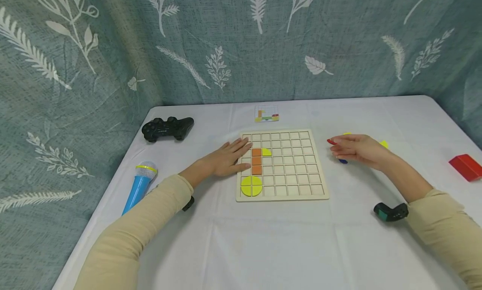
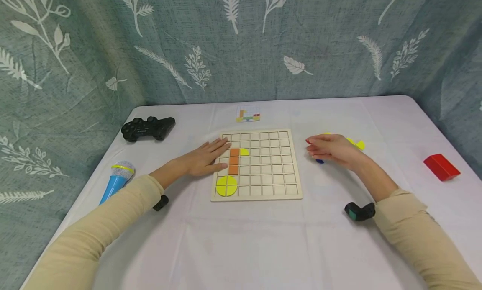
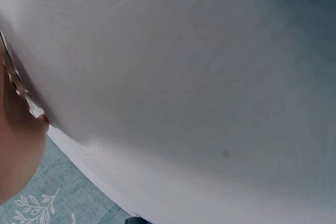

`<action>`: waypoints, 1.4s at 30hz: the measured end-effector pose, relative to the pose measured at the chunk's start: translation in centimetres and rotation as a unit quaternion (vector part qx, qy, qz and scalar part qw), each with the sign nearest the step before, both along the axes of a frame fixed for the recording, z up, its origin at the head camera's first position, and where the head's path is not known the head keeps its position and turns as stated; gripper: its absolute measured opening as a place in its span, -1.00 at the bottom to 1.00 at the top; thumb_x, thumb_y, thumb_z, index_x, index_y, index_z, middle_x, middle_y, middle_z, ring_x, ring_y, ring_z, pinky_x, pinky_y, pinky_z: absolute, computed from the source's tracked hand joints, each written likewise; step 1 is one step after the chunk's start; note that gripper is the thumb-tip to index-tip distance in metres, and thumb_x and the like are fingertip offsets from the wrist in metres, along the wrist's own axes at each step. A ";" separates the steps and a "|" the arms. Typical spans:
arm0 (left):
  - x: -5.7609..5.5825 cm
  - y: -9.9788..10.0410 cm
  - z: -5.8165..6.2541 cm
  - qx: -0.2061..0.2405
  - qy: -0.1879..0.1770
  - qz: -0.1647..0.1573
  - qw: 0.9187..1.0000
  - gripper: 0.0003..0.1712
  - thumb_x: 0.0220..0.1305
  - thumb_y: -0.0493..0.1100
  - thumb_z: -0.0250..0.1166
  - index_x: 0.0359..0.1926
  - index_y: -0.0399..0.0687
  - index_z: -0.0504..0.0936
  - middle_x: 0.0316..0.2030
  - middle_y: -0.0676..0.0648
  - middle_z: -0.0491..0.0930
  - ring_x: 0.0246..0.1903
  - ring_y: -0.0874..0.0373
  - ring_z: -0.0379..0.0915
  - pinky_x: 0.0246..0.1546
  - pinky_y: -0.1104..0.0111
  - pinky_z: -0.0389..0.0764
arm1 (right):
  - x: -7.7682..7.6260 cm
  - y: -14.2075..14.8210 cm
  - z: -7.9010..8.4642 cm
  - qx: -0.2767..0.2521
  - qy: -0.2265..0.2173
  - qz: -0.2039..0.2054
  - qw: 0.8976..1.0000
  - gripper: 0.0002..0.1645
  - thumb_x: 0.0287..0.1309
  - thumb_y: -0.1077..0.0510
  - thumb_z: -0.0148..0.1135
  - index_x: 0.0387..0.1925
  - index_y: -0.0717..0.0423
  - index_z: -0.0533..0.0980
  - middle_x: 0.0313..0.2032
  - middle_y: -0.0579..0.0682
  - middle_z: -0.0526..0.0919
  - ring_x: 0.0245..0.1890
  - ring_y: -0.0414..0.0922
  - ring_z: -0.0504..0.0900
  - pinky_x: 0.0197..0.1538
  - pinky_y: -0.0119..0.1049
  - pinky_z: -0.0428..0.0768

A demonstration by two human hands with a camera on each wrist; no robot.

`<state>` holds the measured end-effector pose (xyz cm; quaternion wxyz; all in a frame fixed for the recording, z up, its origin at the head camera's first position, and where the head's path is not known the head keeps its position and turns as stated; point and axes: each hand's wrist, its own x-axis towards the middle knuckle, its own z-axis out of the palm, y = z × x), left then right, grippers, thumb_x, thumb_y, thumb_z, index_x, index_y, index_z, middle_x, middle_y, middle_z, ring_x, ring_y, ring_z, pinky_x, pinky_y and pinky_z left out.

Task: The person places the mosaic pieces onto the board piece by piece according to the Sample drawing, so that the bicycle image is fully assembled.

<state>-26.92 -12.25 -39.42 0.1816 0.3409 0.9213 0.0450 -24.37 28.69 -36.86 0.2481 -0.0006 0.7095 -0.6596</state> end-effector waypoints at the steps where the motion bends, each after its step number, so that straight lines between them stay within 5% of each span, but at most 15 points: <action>1: 0.0 0.0 0.0 0.000 0.000 0.001 1.000 -0.12 0.42 0.36 -0.23 0.52 0.08 -0.32 0.48 0.00 -0.43 0.43 0.11 -0.56 0.37 0.12 -0.34 | 0.0 0.4 0.0 -0.001 -0.003 -0.007 1.000 -0.22 0.36 0.08 0.10 0.36 0.47 0.04 -0.15 -0.10 0.65 -0.12 -0.22 0.65 -0.02 -0.34 0.55; 12: 0.0 0.0 0.0 0.003 0.002 0.000 1.000 -0.12 0.41 0.36 -0.23 0.52 0.08 -0.30 0.49 0.00 -0.41 0.43 0.11 -0.54 0.37 0.11 -0.34 | 0.0 4.2 0.1 -0.014 -0.035 -0.071 0.997 -0.28 0.28 0.00 0.20 0.30 0.23 0.14 -0.23 -0.13 0.68 -0.17 -0.25 0.66 -0.02 -0.35 0.55; 16: 0.0 0.0 0.0 0.006 0.001 -0.001 1.000 -0.12 0.41 0.36 -0.22 0.52 0.08 -0.30 0.49 -0.01 -0.40 0.43 0.10 -0.54 0.37 0.11 -0.33 | 0.2 5.4 0.0 -0.002 -0.027 -0.080 0.996 -0.16 0.27 -0.03 0.20 0.37 0.26 0.06 -0.26 -0.20 0.67 -0.19 -0.31 0.64 -0.04 -0.39 0.55; 22: 0.0 -0.1 -0.1 0.009 0.002 -0.002 1.000 -0.12 0.41 0.36 -0.21 0.52 0.08 -0.30 0.49 -0.02 -0.40 0.43 0.10 -0.54 0.37 0.10 -0.32 | 0.6 6.7 -0.4 0.131 0.030 -0.083 0.987 0.00 0.30 -0.17 0.08 0.43 0.40 -0.08 -0.27 -0.31 0.58 -0.26 -0.46 0.58 -0.07 -0.44 0.55; 30: 0.0 -0.1 0.0 0.009 0.000 -0.001 1.000 -0.12 0.41 0.36 -0.22 0.52 0.07 -0.29 0.49 -0.01 -0.40 0.43 0.10 -0.53 0.37 0.10 -0.32 | 1.5 7.5 -0.3 0.254 0.089 -0.061 0.961 -0.09 0.36 -0.23 -0.04 0.40 0.40 0.05 0.15 0.27 0.46 -0.29 -0.56 0.51 -0.13 -0.51 0.55; 36: 0.0 -0.1 0.1 0.015 0.000 0.000 1.000 -0.12 0.41 0.35 -0.20 0.52 0.06 -0.28 0.49 -0.02 -0.39 0.43 0.09 -0.53 0.37 0.10 -0.31 | 1.8 7.2 0.1 0.296 0.110 -0.038 0.948 -0.12 0.36 -0.25 -0.05 0.35 0.39 0.15 0.14 0.34 0.45 -0.28 -0.45 0.53 -0.18 -0.54 0.53; 42: 0.2 0.0 0.3 0.018 -0.003 -0.001 1.000 -0.12 0.42 0.34 -0.19 0.52 0.05 -0.27 0.49 -0.03 -0.38 0.44 0.08 -0.52 0.37 0.09 -0.31 | 1.9 6.9 -0.1 0.332 0.117 -0.030 0.935 -0.19 0.32 -0.23 0.05 0.30 0.33 0.26 0.07 0.32 0.51 -0.23 -0.18 0.58 -0.16 -0.35 0.50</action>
